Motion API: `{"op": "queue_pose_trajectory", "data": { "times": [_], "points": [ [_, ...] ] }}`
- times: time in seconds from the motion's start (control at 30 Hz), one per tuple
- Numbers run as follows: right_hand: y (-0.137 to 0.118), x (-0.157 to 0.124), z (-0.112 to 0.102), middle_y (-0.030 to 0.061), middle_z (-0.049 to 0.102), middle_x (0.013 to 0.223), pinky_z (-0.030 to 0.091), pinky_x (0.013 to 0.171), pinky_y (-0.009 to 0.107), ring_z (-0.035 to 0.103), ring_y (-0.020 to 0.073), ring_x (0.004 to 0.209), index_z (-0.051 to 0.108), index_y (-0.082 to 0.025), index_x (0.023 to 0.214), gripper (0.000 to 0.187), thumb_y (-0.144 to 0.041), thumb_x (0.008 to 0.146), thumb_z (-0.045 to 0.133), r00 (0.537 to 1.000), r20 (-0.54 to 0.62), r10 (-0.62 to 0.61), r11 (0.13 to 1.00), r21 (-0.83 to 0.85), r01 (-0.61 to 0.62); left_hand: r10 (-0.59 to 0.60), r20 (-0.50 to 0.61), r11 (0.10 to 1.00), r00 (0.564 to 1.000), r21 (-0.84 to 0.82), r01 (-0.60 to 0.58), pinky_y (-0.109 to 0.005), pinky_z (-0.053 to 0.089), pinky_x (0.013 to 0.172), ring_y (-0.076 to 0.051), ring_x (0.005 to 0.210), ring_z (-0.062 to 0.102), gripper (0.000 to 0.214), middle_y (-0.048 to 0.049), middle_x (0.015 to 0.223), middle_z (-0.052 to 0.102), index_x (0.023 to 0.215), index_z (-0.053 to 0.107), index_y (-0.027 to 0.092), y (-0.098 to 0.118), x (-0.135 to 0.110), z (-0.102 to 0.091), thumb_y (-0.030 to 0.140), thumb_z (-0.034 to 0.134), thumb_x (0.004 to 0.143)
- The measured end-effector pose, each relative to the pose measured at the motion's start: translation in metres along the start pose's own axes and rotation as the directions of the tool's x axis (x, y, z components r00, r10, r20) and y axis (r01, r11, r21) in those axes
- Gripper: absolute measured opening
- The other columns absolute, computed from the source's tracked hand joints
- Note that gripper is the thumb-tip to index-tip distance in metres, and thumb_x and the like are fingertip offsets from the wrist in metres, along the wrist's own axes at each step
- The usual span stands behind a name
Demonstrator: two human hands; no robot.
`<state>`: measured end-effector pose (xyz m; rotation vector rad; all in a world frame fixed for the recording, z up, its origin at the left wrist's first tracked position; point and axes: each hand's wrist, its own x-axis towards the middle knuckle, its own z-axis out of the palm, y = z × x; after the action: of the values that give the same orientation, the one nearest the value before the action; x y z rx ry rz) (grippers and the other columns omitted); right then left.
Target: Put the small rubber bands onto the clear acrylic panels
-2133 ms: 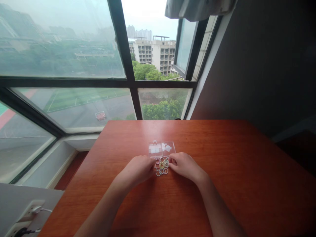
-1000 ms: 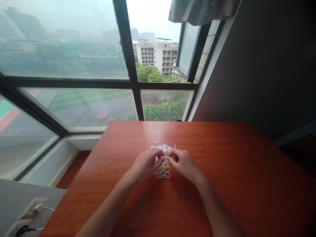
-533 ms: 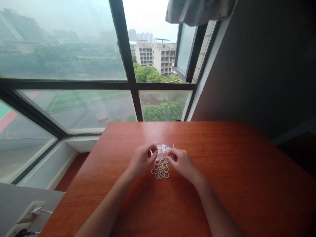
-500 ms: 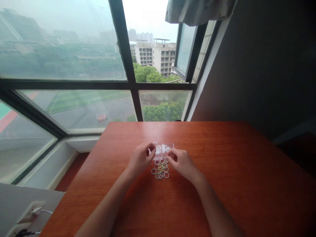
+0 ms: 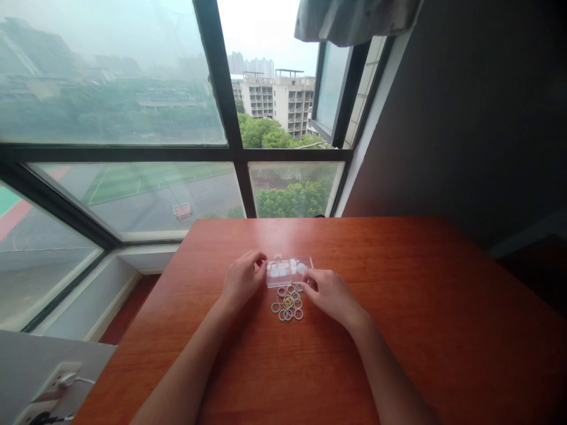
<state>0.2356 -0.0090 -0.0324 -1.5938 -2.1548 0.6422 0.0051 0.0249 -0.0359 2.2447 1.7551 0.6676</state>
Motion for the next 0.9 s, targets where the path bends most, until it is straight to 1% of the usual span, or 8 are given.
{"op": "queue_pose_trajectory", "data": {
  "times": [0.2, 0.33, 0.47, 0.6, 0.77, 0.9],
  "points": [
    [-0.002, -0.001, 0.0, 0.0002, 0.068, 0.076, 0.032, 0.061, 0.022, 0.058, 0.0122, 0.067, 0.064, -0.021, 0.081, 0.013, -0.025, 0.087, 0.054, 1.0, 0.026, -0.012, 1.0, -0.028, 0.013, 0.031, -0.038, 1.0, 0.999, 0.0, -0.031, -0.024, 0.039, 0.064, -0.015, 0.072, 0.058, 0.02, -0.0027, 0.088, 0.067, 0.092, 0.063, 0.02, -0.003, 0.0, 0.0, 0.029, 0.045, 0.088],
    [-0.002, -0.004, -0.001, -0.0006, 0.068, 0.074, 0.031, 0.058, 0.021, 0.058, 0.0116, 0.065, 0.067, -0.022, 0.082, 0.011, -0.025, 0.084, 0.056, 0.993, 0.117, -0.02, 0.999, -0.031, 0.024, 0.032, -0.07, 0.999, 0.997, -0.002, -0.032, -0.025, 0.04, 0.061, -0.015, 0.069, 0.058, 0.018, -0.002, 0.084, 0.067, 0.089, 0.064, 0.02, -0.004, 0.001, 0.001, 0.029, 0.048, 0.087],
    [0.0, -0.006, 0.001, -0.0011, 0.068, 0.071, 0.03, 0.057, 0.021, 0.058, 0.0115, 0.064, 0.067, -0.022, 0.077, 0.01, -0.027, 0.081, 0.06, 0.98, 0.196, -0.021, 0.999, -0.019, 0.025, 0.058, -0.071, 0.998, 0.996, -0.014, -0.059, -0.025, 0.04, 0.061, -0.015, 0.068, 0.058, 0.017, -0.0019, 0.084, 0.067, 0.088, 0.065, 0.021, -0.001, 0.0, 0.001, 0.027, 0.05, 0.085],
    [-0.001, -0.007, 0.004, -0.002, 0.067, 0.069, 0.028, 0.054, 0.021, 0.057, 0.0114, 0.063, 0.065, -0.022, 0.074, 0.008, -0.029, 0.078, 0.063, 0.982, 0.188, -0.01, 0.999, -0.038, 0.017, 0.087, -0.082, 0.996, 0.993, -0.017, -0.088, -0.025, 0.039, 0.061, -0.014, 0.067, 0.057, 0.016, -0.0022, 0.087, 0.067, 0.087, 0.064, 0.021, 0.005, -0.002, -0.001, 0.026, 0.049, 0.086],
    [-0.002, -0.007, 0.006, -0.0017, 0.067, 0.068, 0.027, 0.055, 0.022, 0.057, 0.0115, 0.064, 0.064, -0.022, 0.07, 0.009, -0.022, 0.078, 0.058, 0.983, 0.181, -0.018, 0.996, -0.084, 0.033, 0.101, -0.088, 0.995, 0.991, -0.014, -0.102, -0.024, 0.04, 0.061, -0.014, 0.068, 0.057, 0.015, -0.002, 0.088, 0.066, 0.088, 0.063, 0.02, 0.01, -0.003, -0.004, 0.027, 0.05, 0.087],
    [-0.002, -0.006, 0.006, -0.0021, 0.066, 0.067, 0.026, 0.054, 0.021, 0.055, 0.0106, 0.06, 0.063, -0.021, 0.071, 0.009, -0.021, 0.078, 0.058, 0.988, 0.152, -0.032, 0.998, -0.056, 0.041, 0.121, -0.091, 0.992, 0.989, -0.027, -0.124, -0.024, 0.039, 0.061, -0.014, 0.067, 0.057, 0.013, -0.0015, 0.087, 0.065, 0.09, 0.063, 0.021, 0.015, -0.004, -0.006, 0.027, 0.051, 0.087]
  ]
}}
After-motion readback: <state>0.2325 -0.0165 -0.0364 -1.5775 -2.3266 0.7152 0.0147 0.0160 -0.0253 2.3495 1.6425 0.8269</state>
